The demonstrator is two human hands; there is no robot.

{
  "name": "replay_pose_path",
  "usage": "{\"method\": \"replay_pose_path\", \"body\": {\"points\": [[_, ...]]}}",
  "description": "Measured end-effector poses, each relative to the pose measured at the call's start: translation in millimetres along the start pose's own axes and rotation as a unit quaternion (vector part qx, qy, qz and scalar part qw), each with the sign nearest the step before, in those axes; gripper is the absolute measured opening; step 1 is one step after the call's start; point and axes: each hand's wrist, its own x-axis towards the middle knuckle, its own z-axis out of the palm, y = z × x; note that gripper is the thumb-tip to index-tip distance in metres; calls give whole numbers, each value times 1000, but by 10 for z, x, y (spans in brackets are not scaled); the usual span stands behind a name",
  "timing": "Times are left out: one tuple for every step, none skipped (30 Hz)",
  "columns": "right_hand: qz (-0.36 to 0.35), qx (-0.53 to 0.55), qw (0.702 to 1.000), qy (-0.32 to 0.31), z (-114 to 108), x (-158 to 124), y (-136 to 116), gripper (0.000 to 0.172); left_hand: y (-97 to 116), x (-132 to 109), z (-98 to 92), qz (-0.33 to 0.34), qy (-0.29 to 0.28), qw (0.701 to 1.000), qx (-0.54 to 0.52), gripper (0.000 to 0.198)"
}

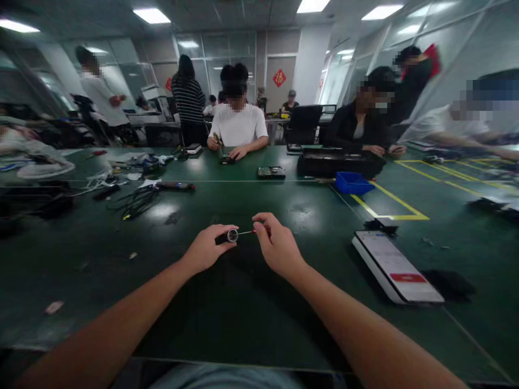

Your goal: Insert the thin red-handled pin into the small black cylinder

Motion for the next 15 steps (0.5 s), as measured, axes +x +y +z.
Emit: {"method": "replay_pose_path", "body": {"points": [[-9,5,1000,3,1,-2,-3,22,4,-6,-5,-1,-1,1000,-1,41],[-14,9,1000,4,2,-3,-5,23,7,-12,-11,-1,-2,1000,-2,41],[-15,11,1000,5,1,-2,-7,23,10,-17,-16,-1,-3,1000,-3,41],[-12,12,1000,4,-2,1,-8,23,12,-22,-23,-2,-3,1000,-5,41],[-4,11,1000,1,-5,6,-7,20,13,-26,-29,-2,-5,1000,-7,41],[8,7,1000,-3,-8,11,-5,18,14,-29,-34,-2,-6,1000,-8,41],[20,3,1000,-4,-9,15,-1,21,15,-32,-38,-1,-6,1000,-10,40],[30,0,1000,-3,-8,17,4,24,16,-34,-41,0,-6,1000,-11,40],[38,2,999,3,-3,15,11,25,18,-36,-41,2,-7,1000,-11,41],[41,11,999,15,6,10,19,23,21,-38,-39,4,-9,1000,-11,41],[39,26,998,31,17,1,27,20,27,-39,-36,7,-12,1000,-10,40],[34,48,997,48,29,-10,34,17,33,-40,-32,9,-16,1000,-10,40],[27,70,995,65,43,-20,40,15,41,-42,-27,11,-20,1000,-8,39],[22,96,992,77,55,-28,45,14,49,-43,-24,10,-23,1000,-6,39],[19,121,989,83,66,-33,48,13,56,-44,-22,9,-25,1000,-4,38]]}}
